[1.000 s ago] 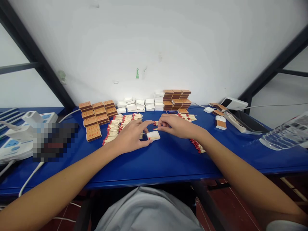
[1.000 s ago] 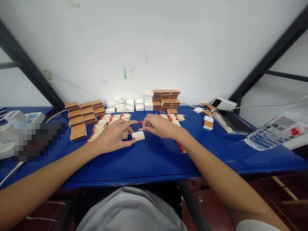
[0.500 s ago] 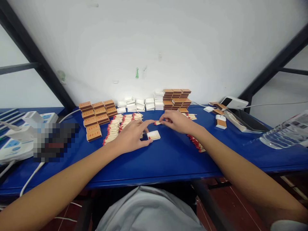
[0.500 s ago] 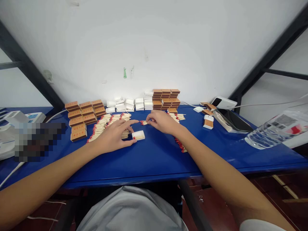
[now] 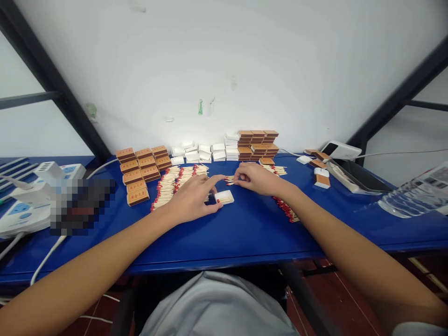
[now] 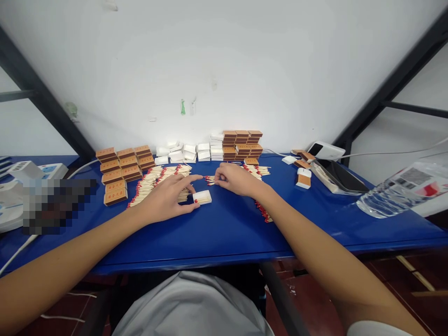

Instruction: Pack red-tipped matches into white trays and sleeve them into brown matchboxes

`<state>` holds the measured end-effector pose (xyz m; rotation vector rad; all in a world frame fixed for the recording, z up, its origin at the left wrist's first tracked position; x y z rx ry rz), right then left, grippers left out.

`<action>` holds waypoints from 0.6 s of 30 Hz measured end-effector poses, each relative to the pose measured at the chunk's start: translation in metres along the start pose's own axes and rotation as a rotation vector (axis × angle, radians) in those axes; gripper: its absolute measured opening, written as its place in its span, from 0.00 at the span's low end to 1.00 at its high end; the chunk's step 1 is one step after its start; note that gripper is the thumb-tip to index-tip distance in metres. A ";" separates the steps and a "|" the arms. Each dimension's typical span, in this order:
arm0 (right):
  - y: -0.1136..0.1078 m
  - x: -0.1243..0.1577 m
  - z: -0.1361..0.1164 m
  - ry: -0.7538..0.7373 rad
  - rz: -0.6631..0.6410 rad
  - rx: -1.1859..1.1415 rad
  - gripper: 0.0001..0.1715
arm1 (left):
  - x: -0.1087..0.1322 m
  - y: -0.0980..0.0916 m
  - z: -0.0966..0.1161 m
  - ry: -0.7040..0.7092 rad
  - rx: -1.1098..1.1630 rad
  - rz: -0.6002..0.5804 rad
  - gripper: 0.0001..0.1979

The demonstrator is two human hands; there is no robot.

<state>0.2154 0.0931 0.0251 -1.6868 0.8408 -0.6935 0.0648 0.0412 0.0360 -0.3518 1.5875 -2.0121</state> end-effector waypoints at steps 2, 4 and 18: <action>0.001 0.000 0.001 0.006 -0.011 -0.005 0.06 | 0.000 0.000 0.000 0.003 -0.005 0.003 0.33; 0.002 0.001 0.002 0.014 -0.025 -0.014 0.06 | 0.000 0.000 0.000 0.007 -0.007 0.007 0.33; 0.010 0.004 0.003 0.013 -0.125 -0.059 0.07 | 0.000 -0.001 0.000 0.009 -0.009 0.015 0.32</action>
Point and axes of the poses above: each hand's wrist, its own x-axis away from the middle knuckle, its own y-axis out of the palm, z = x × y, the point moved 10 cm from there along -x, towards the middle knuckle, and after that the axes turned 14 degrees about -z, right-handed, at the moved point
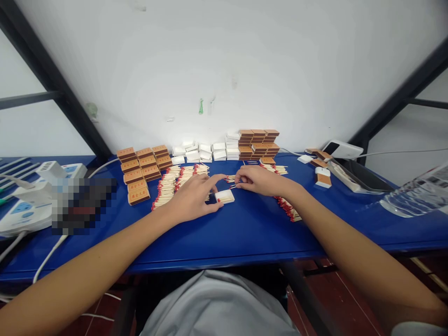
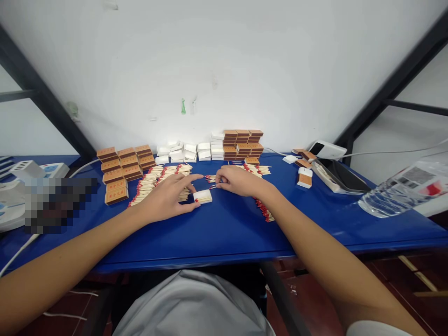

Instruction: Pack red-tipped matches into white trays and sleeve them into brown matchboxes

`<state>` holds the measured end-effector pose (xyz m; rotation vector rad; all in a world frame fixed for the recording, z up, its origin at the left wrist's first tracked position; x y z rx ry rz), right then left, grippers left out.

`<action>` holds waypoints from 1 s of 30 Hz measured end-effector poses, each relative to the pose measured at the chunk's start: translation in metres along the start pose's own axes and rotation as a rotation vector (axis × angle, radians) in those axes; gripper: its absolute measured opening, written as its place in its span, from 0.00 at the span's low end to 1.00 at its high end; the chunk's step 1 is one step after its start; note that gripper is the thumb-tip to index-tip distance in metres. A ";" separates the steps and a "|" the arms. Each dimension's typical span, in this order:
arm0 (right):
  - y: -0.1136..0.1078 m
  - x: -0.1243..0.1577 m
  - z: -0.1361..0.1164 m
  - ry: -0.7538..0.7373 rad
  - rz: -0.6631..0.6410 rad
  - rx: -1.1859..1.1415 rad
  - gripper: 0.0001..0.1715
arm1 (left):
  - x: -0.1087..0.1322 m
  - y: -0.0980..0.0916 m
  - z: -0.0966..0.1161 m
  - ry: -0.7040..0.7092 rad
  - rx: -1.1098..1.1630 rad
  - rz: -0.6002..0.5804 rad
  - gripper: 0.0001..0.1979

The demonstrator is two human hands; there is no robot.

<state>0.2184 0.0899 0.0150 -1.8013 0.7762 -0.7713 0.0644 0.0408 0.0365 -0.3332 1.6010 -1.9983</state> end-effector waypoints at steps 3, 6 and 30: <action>0.003 -0.001 0.003 0.003 -0.009 -0.010 0.07 | 0.000 0.000 -0.001 -0.003 0.006 -0.002 0.32; 0.002 0.000 0.001 -0.004 -0.002 -0.020 0.08 | 0.000 0.000 -0.001 -0.007 0.013 -0.008 0.32; -0.021 0.007 -0.017 0.004 0.169 0.034 0.09 | 0.000 0.002 -0.001 -0.024 0.019 -0.034 0.34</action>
Point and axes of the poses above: each hand's wrist, its own x-axis away from the middle knuckle, its own y-axis out of the palm, z = x × y, the point moved 10 cm from there along -x, towards the middle knuckle, and after that the axes turned 14 degrees about -z, right-handed, at the moved point
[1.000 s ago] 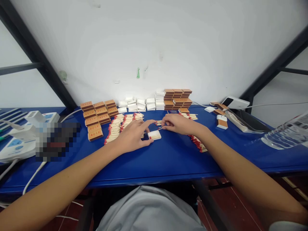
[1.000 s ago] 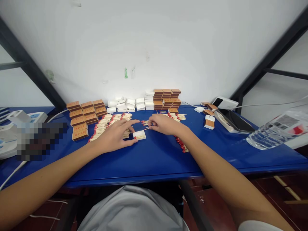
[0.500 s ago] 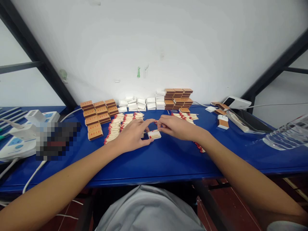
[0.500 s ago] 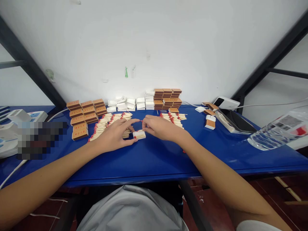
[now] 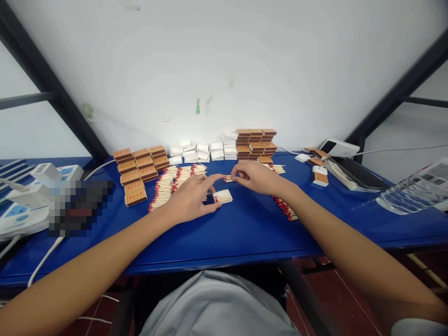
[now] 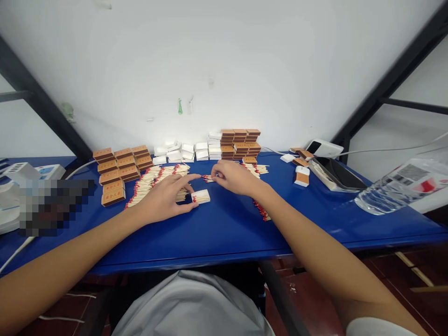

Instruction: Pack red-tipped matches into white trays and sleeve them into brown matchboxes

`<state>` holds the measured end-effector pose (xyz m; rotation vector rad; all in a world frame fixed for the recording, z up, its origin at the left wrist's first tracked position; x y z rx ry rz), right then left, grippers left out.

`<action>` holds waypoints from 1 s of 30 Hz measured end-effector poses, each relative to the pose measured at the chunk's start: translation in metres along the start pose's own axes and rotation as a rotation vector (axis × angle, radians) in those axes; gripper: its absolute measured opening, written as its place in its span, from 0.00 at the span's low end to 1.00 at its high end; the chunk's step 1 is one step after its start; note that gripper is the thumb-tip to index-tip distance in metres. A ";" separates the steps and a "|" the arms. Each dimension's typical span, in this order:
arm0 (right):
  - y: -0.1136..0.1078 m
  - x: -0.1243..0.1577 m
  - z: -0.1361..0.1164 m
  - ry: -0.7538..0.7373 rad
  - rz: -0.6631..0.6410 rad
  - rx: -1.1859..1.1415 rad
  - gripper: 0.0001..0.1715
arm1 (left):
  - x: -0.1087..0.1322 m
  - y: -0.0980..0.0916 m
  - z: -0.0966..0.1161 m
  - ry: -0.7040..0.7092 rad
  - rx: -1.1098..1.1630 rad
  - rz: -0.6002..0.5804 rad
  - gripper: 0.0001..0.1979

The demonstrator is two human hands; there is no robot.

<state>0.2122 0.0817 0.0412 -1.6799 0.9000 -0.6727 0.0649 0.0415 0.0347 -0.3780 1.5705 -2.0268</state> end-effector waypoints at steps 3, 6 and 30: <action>0.011 -0.006 0.010 -0.001 -0.055 -0.006 0.09 | 0.000 0.000 0.000 0.002 0.003 -0.001 0.34; 0.019 -0.010 0.012 -0.007 -0.071 -0.014 0.10 | 0.000 0.000 0.001 0.005 -0.010 0.007 0.33; 0.025 -0.003 0.012 -0.018 -0.169 -0.020 0.07 | 0.001 0.002 0.000 0.008 -0.008 0.005 0.34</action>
Point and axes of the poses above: each hand's wrist, its own x-axis away from the middle knuckle, its own y-axis out of the palm, z = x × y, the point moved 10 cm from there along -x, towards the middle knuckle, and after that the axes turned 14 degrees about -z, right-handed, at the moved point
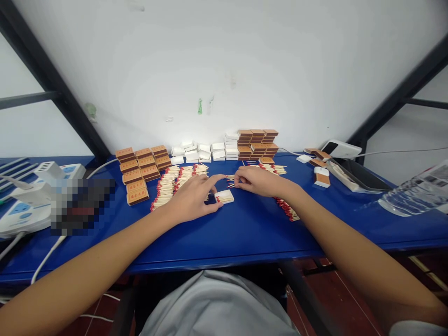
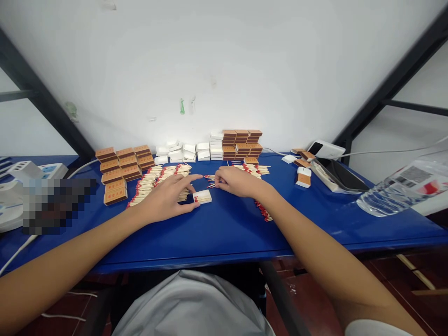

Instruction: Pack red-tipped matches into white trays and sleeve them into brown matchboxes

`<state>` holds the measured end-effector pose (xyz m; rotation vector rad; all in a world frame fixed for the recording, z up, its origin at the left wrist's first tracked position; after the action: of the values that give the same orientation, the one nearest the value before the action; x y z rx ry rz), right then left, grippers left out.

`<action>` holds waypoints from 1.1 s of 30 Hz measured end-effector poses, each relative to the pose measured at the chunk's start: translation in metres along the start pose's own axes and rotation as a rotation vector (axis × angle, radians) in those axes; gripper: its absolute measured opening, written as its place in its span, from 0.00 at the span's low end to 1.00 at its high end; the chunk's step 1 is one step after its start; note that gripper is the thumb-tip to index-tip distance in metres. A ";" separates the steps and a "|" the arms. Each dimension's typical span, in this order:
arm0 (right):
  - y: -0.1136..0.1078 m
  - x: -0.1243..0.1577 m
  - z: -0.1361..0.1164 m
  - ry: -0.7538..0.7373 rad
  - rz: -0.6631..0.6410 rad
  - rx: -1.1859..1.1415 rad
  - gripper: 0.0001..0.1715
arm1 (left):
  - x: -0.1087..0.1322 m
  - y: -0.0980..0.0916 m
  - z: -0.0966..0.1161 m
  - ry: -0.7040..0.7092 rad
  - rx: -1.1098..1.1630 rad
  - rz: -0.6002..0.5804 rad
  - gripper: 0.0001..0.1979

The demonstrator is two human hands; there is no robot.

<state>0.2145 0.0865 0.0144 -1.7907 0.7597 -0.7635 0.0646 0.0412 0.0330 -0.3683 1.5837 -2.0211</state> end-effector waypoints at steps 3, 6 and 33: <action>0.002 0.000 -0.003 -0.013 -0.012 -0.034 0.07 | 0.000 0.000 0.000 0.001 -0.001 -0.005 0.34; 0.001 0.000 -0.009 -0.033 -0.005 -0.027 0.07 | 0.000 0.000 0.000 0.000 0.006 -0.014 0.34; 0.009 -0.003 -0.011 0.013 -0.056 0.007 0.11 | -0.002 0.002 0.000 -0.014 -0.003 -0.039 0.34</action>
<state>0.2025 0.0806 0.0083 -1.8088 0.7168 -0.8149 0.0665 0.0419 0.0318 -0.4163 1.5827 -2.0412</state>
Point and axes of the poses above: each hand's wrist, its own x-axis away from the middle knuckle, its own y-axis out of the palm, z = x × y, the point moved 10 cm from there along -x, towards the middle knuckle, and after that the axes turned 14 degrees about -z, right-handed, at the moved point
